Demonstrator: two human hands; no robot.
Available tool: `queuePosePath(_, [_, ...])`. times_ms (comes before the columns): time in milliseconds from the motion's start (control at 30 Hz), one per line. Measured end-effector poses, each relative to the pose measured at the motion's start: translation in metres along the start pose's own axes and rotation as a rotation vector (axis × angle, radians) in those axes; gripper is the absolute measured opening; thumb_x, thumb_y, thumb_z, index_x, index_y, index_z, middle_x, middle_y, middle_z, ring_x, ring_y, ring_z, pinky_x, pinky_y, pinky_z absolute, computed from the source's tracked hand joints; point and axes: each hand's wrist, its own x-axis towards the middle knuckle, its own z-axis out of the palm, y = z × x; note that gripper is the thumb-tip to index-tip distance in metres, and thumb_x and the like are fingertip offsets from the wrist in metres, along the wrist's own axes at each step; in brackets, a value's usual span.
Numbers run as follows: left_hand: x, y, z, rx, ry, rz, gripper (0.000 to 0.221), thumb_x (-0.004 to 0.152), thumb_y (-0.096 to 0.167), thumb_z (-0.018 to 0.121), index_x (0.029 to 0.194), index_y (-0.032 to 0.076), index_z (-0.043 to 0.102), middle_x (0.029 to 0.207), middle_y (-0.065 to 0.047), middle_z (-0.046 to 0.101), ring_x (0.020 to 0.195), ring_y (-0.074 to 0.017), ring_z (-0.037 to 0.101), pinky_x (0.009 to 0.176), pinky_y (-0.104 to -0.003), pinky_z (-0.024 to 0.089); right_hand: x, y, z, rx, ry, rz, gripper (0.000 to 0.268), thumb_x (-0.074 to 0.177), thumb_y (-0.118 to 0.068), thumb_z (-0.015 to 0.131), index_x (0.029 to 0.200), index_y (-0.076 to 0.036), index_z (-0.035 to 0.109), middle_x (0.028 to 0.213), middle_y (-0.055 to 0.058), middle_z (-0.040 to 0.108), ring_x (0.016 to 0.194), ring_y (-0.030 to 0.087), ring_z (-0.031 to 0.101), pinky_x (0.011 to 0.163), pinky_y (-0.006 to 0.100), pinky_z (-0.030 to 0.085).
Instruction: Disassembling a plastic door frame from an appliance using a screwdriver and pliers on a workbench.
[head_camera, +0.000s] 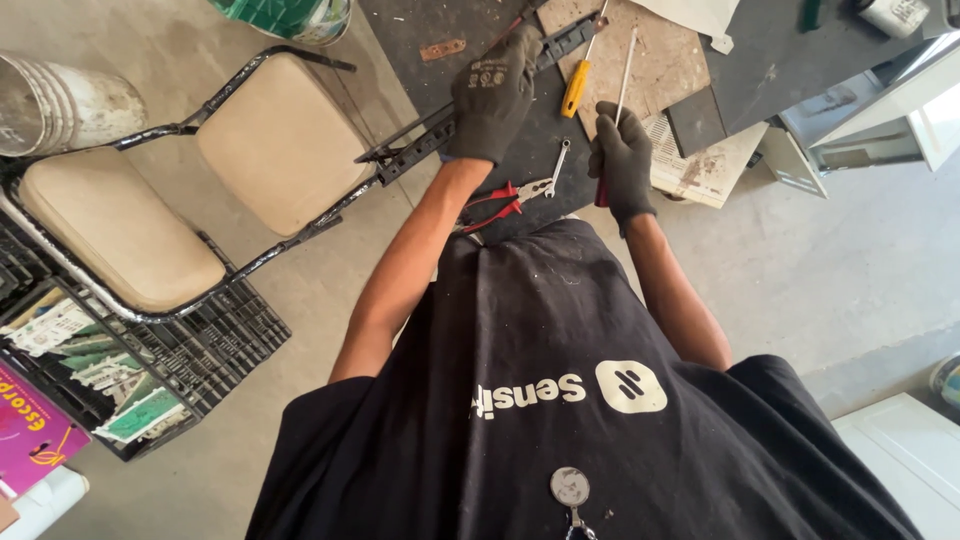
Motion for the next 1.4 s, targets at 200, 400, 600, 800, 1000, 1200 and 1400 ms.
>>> queuePosePath(200, [0.031, -0.014, -0.027, -0.004, 0.073, -0.033, 0.02, 0.087, 0.016, 0.061, 0.106, 0.022, 0.062, 0.092, -0.007, 0.076, 0.078, -0.0303, 0.072, 0.063, -0.046, 0.054, 0.123, 0.124, -0.042, -0.731, 0.185, -0.372, 0.04, 0.08, 0.002, 0.048, 0.119, -0.006, 0.056, 0.096, 0.02, 0.06, 0.092, 0.04, 0.055, 0.075, 0.052, 0.044])
queuePosePath(400, [0.028, -0.027, -0.034, 0.145, 0.192, 0.046, 0.039, 0.087, 0.01, 0.063, 0.125, 0.013, 0.059, 0.109, -0.01, 0.07, 0.099, -0.0286, 0.066, 0.088, -0.044, 0.051, 0.127, 0.084, -0.03, -0.957, 0.238, -0.577, 0.05, 0.085, 0.003, 0.052, 0.131, -0.015, 0.061, 0.11, 0.019, 0.053, 0.096, 0.041, 0.057, 0.065, 0.055, 0.052])
queuePosePath(600, [-0.005, -0.015, -0.081, 0.331, 0.281, -0.014, 0.032, 0.098, 0.019, 0.063, 0.13, 0.015, 0.057, 0.106, -0.009, 0.069, 0.094, -0.0255, 0.066, 0.078, -0.039, 0.057, 0.139, 0.067, -0.02, -1.157, 0.369, -0.779, 0.04, 0.072, 0.0, 0.054, 0.108, -0.017, 0.062, 0.098, 0.012, 0.057, 0.088, 0.038, 0.057, 0.077, 0.051, 0.042])
queuePosePath(800, [-0.052, -0.03, -0.114, 0.155, 0.258, -0.092, 0.042, 0.105, 0.025, 0.044, 0.145, 0.015, 0.051, 0.137, -0.013, 0.057, 0.125, -0.0356, 0.052, 0.106, -0.055, 0.047, 0.126, 0.011, 0.032, -0.509, 0.058, -0.838, 0.023, 0.105, -0.015, 0.058, 0.125, -0.004, 0.062, 0.12, 0.014, 0.06, 0.114, 0.03, 0.062, 0.099, 0.042, 0.051])
queuePosePath(1000, [-0.084, -0.025, -0.137, 0.284, 0.382, -0.421, 0.038, 0.109, 0.044, 0.05, 0.137, 0.021, 0.062, 0.142, -0.007, 0.061, 0.139, -0.029, 0.05, 0.117, -0.072, 0.012, 0.183, 0.041, 0.044, -0.091, -0.351, -0.521, 0.054, 0.119, -0.044, 0.03, 0.165, -0.016, 0.029, 0.173, 0.006, 0.02, 0.161, 0.024, 0.022, 0.122, 0.047, 0.044])
queuePosePath(1200, [-0.169, -0.118, -0.059, -0.81, 0.498, -0.82, 0.058, 0.112, 0.041, 0.043, 0.161, 0.012, 0.034, 0.172, -0.012, 0.016, 0.161, -0.0227, 0.015, 0.132, -0.038, 0.013, 0.11, -0.072, 0.06, 0.23, -0.326, 0.125, 0.063, 0.061, -0.082, 0.06, 0.086, -0.024, 0.057, 0.088, -0.003, 0.063, 0.095, 0.013, 0.06, 0.092, 0.036, 0.04])
queuePosePath(1400, [-0.153, -0.087, -0.086, -1.599, 0.271, -1.465, 0.105, 0.065, 0.081, 0.053, 0.139, 0.006, 0.056, 0.098, -0.004, 0.073, 0.067, -0.0188, 0.068, 0.052, -0.037, 0.054, 0.11, -0.063, 0.022, 0.508, -0.396, 0.578, 0.015, 0.073, -0.002, 0.055, 0.062, -0.007, 0.046, 0.075, 0.014, 0.069, 0.102, 0.03, 0.079, 0.068, 0.027, 0.057])
